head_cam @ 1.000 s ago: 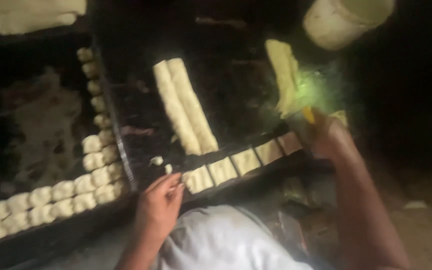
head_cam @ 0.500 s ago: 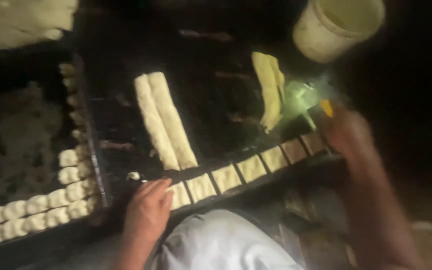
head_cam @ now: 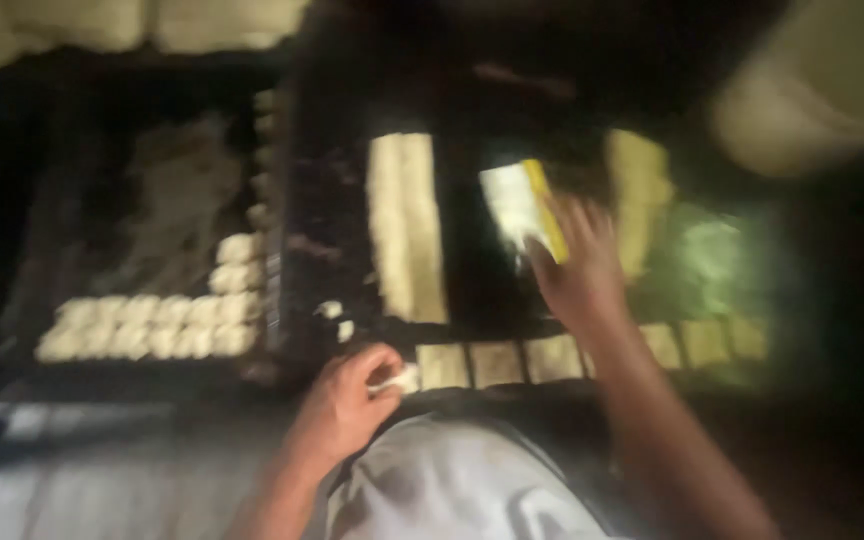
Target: Shaping pieces of dough and placing them into a baking tray.
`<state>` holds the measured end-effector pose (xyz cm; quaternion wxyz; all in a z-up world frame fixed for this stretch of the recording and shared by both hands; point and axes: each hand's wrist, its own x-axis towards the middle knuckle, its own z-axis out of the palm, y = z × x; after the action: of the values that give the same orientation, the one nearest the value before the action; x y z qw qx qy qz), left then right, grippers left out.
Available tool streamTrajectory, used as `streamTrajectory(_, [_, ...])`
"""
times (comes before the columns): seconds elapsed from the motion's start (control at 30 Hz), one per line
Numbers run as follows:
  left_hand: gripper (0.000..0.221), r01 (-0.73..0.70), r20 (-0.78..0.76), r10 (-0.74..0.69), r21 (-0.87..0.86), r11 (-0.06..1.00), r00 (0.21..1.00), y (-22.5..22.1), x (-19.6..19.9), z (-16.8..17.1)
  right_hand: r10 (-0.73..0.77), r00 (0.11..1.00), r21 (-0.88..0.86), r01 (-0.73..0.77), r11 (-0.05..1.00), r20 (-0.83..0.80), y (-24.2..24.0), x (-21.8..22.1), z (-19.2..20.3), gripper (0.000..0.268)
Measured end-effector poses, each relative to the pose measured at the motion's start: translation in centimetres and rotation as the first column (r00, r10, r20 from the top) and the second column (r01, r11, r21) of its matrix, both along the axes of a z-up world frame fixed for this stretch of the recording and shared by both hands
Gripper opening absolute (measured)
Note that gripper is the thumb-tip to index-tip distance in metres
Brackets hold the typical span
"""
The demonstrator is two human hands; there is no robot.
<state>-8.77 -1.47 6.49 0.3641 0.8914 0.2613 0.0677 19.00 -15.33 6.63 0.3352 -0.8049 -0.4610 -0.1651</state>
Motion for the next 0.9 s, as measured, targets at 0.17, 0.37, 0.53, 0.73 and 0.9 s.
streamTrajectory(0.17, [0.015,-0.052,0.150,0.211,-0.684,0.728,0.966,-0.6,-0.5,2.1,0.364,0.282,0.135,-0.596,0.791,-0.888,-2.5,-7.4,-1.1,0.030])
streamTrajectory(0.37, [0.023,-0.177,0.286,0.576,-0.767,0.617,0.766,-1.2,1.2,2.0,0.293,0.589,0.046,-0.396,0.917,-0.753,0.7,-9.7,-0.3,0.023])
streamTrajectory(0.53, [0.028,-0.106,0.272,0.582,-0.840,0.532,0.767,0.7,-2.1,-2.6,0.587,0.700,0.033,-0.631,0.775,-0.407,4.3,-12.6,2.9,0.026])
streamTrajectory(0.73, [0.031,-0.205,0.176,0.668,-0.869,0.451,0.723,6.6,-6.2,1.2,0.525,0.777,-0.168,-0.603,0.780,-0.348,10.1,-12.8,-0.6,0.028])
streamTrajectory(0.9, [0.042,-0.108,0.300,0.576,-0.816,0.568,0.760,9.8,-7.9,0.6,0.540,0.828,-0.382,-0.552,0.741,-0.151,11.8,-14.4,-4.1,0.032])
